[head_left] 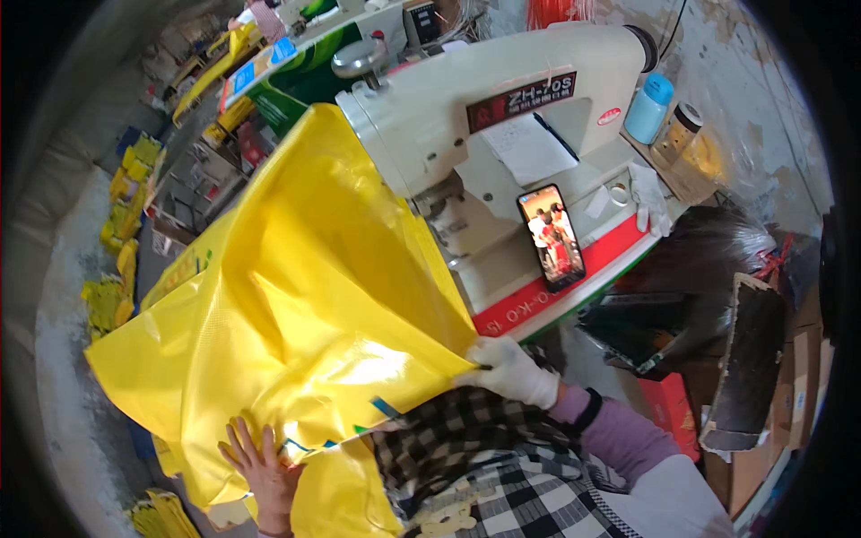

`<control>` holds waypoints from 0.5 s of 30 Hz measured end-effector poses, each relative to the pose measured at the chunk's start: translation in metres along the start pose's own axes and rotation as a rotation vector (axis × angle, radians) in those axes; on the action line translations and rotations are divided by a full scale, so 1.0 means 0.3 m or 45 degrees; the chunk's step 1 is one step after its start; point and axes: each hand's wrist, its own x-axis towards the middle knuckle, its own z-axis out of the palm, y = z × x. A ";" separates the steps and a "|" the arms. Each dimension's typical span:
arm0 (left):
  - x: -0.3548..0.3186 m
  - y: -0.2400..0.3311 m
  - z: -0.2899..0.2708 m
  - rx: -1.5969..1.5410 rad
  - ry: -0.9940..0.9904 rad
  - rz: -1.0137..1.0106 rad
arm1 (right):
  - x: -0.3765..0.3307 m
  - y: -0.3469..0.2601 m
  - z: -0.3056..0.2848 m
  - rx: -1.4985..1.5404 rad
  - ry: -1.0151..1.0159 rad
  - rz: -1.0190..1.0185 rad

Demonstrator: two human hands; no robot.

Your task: Sewing the top edges of industrial plastic bags using a stationary sewing machine and stacking the finished bags.

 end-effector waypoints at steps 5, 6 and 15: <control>-0.046 -0.419 0.103 -0.077 -0.139 -0.233 | -0.059 -0.011 0.077 0.054 0.118 -0.058; -0.021 -0.479 0.135 -0.045 -0.098 -0.081 | -0.036 -0.017 0.106 0.016 0.126 -0.143; -0.315 -1.135 0.493 0.038 0.380 -0.202 | 0.237 -0.337 0.180 0.035 -0.575 -0.741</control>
